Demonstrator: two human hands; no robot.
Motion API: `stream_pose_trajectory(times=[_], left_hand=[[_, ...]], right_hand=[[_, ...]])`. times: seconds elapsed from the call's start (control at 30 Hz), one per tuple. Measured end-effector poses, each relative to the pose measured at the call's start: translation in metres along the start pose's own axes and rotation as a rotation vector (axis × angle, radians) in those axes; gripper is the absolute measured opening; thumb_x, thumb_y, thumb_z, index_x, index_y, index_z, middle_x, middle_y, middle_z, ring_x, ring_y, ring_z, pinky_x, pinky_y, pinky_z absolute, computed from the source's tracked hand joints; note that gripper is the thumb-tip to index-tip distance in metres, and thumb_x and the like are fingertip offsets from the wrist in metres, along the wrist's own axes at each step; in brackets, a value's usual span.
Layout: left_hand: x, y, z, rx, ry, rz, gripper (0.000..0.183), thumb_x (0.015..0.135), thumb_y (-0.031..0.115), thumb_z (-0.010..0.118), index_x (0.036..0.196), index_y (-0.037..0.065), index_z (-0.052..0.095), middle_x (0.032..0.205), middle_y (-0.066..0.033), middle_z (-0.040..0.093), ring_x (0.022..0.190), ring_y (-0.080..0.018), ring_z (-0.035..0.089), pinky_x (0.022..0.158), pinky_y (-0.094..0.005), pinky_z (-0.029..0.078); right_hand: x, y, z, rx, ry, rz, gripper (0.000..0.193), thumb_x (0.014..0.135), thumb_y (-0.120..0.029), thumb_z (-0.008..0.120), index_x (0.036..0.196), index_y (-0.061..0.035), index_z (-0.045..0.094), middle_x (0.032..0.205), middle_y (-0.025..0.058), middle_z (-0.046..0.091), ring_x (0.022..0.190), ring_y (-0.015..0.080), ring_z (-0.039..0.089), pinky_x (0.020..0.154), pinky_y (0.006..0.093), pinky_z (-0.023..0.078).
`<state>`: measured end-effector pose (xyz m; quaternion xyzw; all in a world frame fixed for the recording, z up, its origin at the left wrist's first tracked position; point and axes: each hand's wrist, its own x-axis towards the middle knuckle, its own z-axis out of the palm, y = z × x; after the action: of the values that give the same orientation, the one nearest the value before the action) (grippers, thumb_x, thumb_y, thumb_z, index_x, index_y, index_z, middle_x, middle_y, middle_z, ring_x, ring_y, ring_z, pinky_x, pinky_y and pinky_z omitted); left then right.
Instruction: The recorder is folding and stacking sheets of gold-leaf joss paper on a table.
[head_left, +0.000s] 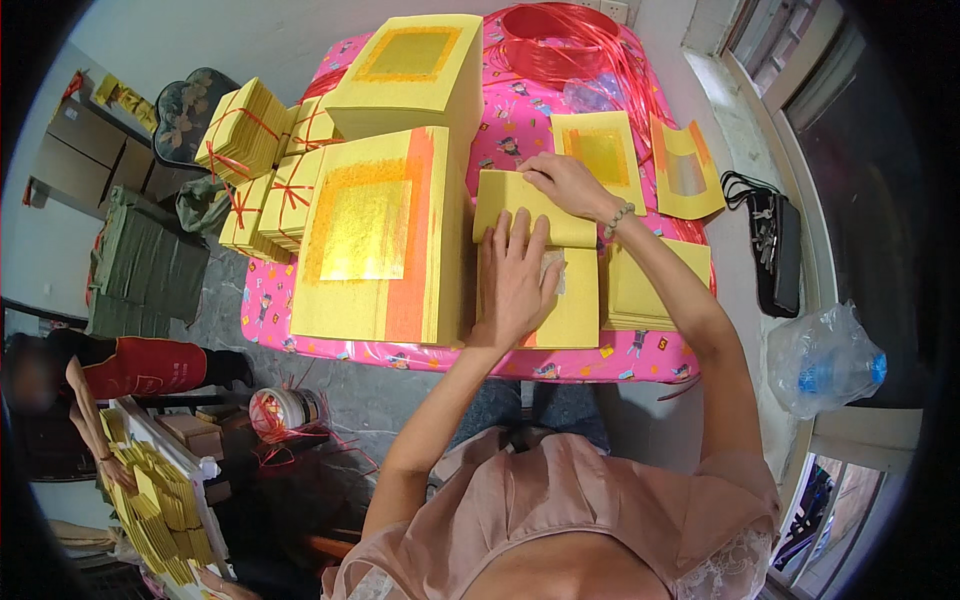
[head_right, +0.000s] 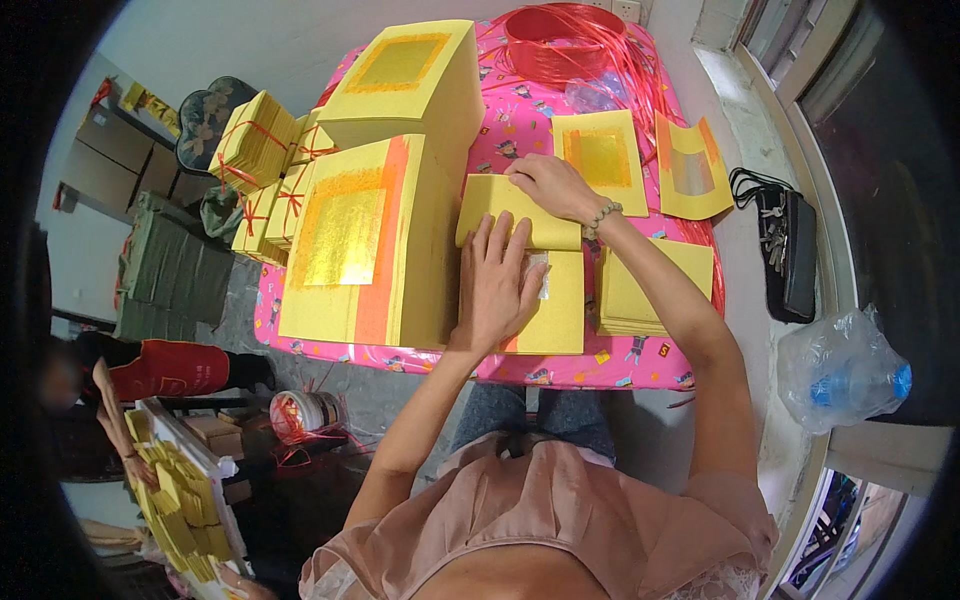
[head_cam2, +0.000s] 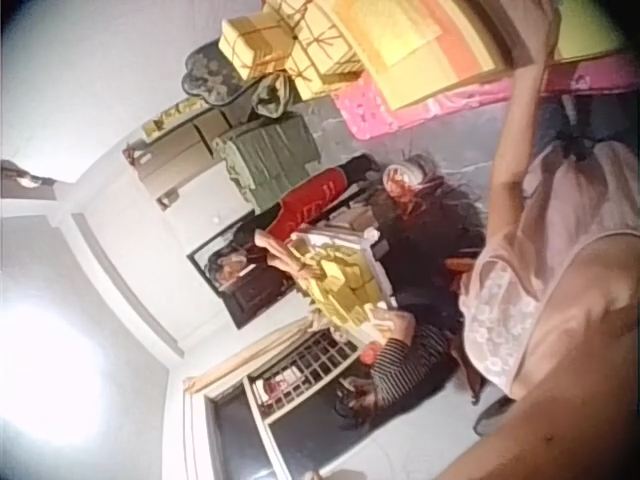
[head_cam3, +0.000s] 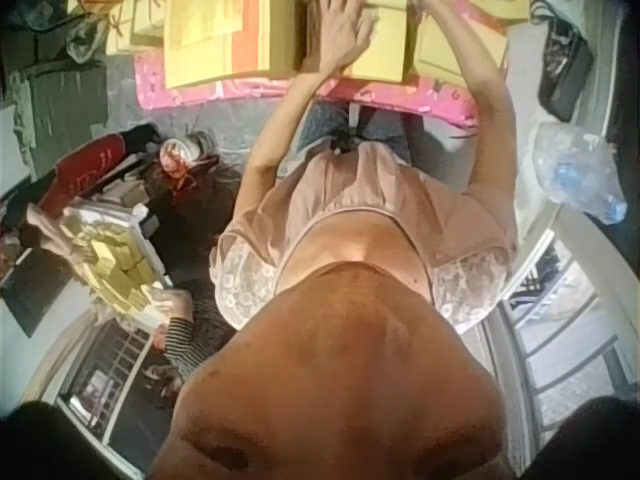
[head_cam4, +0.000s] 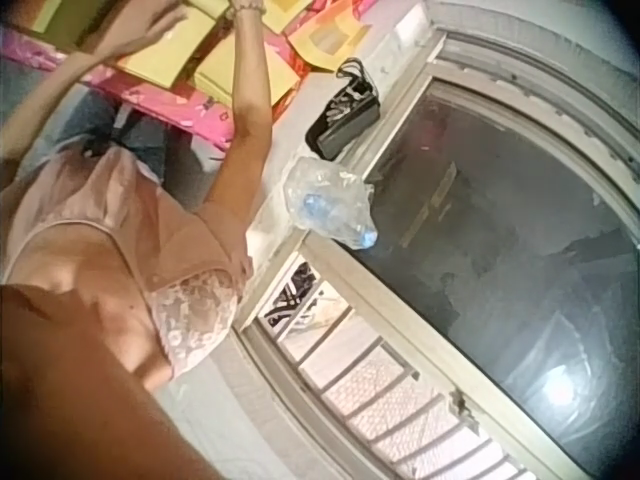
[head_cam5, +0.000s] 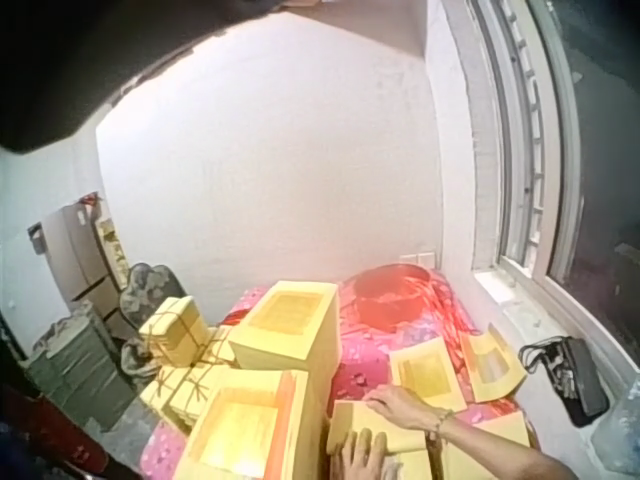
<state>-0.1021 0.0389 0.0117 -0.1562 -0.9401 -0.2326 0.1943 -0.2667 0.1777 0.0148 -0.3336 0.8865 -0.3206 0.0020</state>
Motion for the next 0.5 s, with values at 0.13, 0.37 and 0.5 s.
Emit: stream_pose_trajectory(times=[0.13, 0.37, 0.5], left_hand=[[0.0011, 0.0017, -0.0026, 0.019, 0.002, 0.006, 0.057, 0.092, 0.028, 0.060, 0.139, 0.000, 0.047, 0.141, -0.0253, 0.044, 0.134, -0.0441, 0.035, 0.113, -0.0537, 0.026], [0.0003, 0.0022, -0.0051, 0.032, -0.003, -0.001, 0.055, 0.092, 0.028, 0.060, 0.138, 0.000, 0.048, 0.138, -0.0246, 0.046, 0.132, -0.0439, 0.038, 0.112, -0.0531, 0.028], [0.0006, 0.0039, -0.0039, 0.017, 0.004, -0.007, 0.052, 0.094, 0.028, 0.058, 0.137, 0.000, 0.049, 0.138, -0.0270, 0.048, 0.132, -0.0465, 0.040, 0.112, -0.0538, 0.028]], right_hand=[[-0.0008, 0.0021, 0.0018, -0.006, 0.019, -0.024, 0.028, 0.099, -0.024, 0.053, 0.112, -0.0019, 0.066, 0.104, 0.0172, 0.067, 0.097, 0.0363, 0.064, 0.086, 0.0443, 0.050], [-0.0026, -0.0015, 0.0040, -0.003, 0.041, -0.019, 0.028, 0.099, -0.026, 0.051, 0.108, -0.0042, 0.068, 0.103, 0.0143, 0.067, 0.100, 0.0339, 0.064, 0.088, 0.0451, 0.050], [-0.0028, 0.0037, 0.0054, 0.001, 0.045, -0.022, 0.028, 0.100, -0.025, 0.052, 0.110, -0.0036, 0.066, 0.105, 0.0150, 0.066, 0.099, 0.0345, 0.063, 0.088, 0.0444, 0.049]])
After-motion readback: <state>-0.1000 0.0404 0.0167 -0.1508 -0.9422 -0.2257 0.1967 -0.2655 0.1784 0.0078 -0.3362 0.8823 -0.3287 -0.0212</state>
